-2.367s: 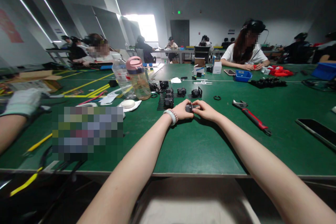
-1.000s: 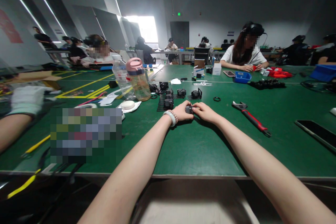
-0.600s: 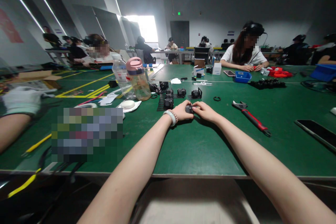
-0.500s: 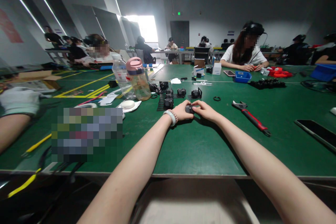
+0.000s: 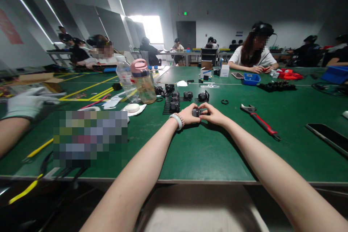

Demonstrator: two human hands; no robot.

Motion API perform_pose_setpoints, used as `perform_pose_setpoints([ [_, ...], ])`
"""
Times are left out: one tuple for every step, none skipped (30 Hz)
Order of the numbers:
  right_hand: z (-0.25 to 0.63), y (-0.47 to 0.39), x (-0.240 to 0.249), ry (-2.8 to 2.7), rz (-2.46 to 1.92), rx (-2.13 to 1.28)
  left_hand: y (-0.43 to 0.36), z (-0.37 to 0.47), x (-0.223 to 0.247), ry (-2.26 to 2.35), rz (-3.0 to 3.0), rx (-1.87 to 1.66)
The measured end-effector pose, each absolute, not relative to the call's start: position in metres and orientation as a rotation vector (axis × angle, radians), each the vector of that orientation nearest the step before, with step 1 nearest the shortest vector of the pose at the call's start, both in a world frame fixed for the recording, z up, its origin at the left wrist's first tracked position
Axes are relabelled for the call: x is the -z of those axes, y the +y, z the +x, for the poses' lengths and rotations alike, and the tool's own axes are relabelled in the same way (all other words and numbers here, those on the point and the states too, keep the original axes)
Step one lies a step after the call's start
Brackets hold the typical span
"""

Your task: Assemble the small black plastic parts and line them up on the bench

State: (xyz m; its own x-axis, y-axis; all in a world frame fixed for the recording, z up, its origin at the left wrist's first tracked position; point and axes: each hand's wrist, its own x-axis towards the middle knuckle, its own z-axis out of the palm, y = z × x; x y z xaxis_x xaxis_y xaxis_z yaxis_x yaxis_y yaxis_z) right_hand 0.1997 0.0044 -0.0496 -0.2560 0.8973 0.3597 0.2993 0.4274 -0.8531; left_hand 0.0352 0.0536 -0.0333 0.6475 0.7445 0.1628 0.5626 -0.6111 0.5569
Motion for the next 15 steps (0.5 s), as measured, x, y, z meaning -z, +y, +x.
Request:
perform_pose_setpoints([
  [0.1996,0.0043,0.0494,-1.781,-1.035,-0.827,0.0533,0.0353,0.0331,1.024,2.399,-0.530],
  [0.1995,0.0042,0.0491,-1.784,-1.036,-0.821,0.0531,0.0355,0.0330,1.027,2.392,-0.531],
  [0.1994,0.0042,0.0489,-1.787,-1.034,-0.814,0.0529,0.0356,0.0329,1.026,2.385,-0.533],
  [0.1995,0.0043,0.0489,-1.790,-1.032,-0.808,0.0528,0.0357,0.0328,1.025,2.379,-0.536],
  [0.1996,0.0045,0.0489,-1.793,-1.031,-0.804,0.0527,0.0357,0.0328,1.022,2.375,-0.538],
  [0.1997,0.0048,0.0492,-1.795,-1.032,-0.801,0.0527,0.0358,0.0328,1.020,2.373,-0.540],
  [0.1999,0.0053,0.0496,-1.796,-1.034,-0.800,0.0526,0.0358,0.0327,1.018,2.373,-0.542],
  [0.2000,0.0058,0.0501,-1.796,-1.037,-0.799,0.0526,0.0358,0.0327,1.017,2.375,-0.541],
  [0.2002,0.0063,0.0508,-1.796,-1.040,-0.799,0.0526,0.0357,0.0326,1.017,2.377,-0.538],
  [0.2003,0.0068,0.0514,-1.797,-1.040,-0.798,0.0526,0.0357,0.0325,1.015,2.381,-0.535],
  [0.2003,0.0072,0.0519,-1.798,-1.037,-0.796,0.0526,0.0356,0.0324,1.014,2.383,-0.533],
  [0.2004,0.0074,0.0523,-1.799,-1.033,-0.794,0.0527,0.0355,0.0323,1.015,2.384,-0.531],
  [0.2003,0.0074,0.0525,-1.799,-1.028,-0.791,0.0529,0.0354,0.0323,1.015,2.384,-0.528],
  [0.2003,0.0073,0.0525,-1.800,-1.024,-0.790,0.0531,0.0353,0.0324,1.017,2.382,-0.524],
  [0.2002,0.0071,0.0524,-1.800,-1.023,-0.790,0.0534,0.0352,0.0325,1.019,2.380,-0.521],
])
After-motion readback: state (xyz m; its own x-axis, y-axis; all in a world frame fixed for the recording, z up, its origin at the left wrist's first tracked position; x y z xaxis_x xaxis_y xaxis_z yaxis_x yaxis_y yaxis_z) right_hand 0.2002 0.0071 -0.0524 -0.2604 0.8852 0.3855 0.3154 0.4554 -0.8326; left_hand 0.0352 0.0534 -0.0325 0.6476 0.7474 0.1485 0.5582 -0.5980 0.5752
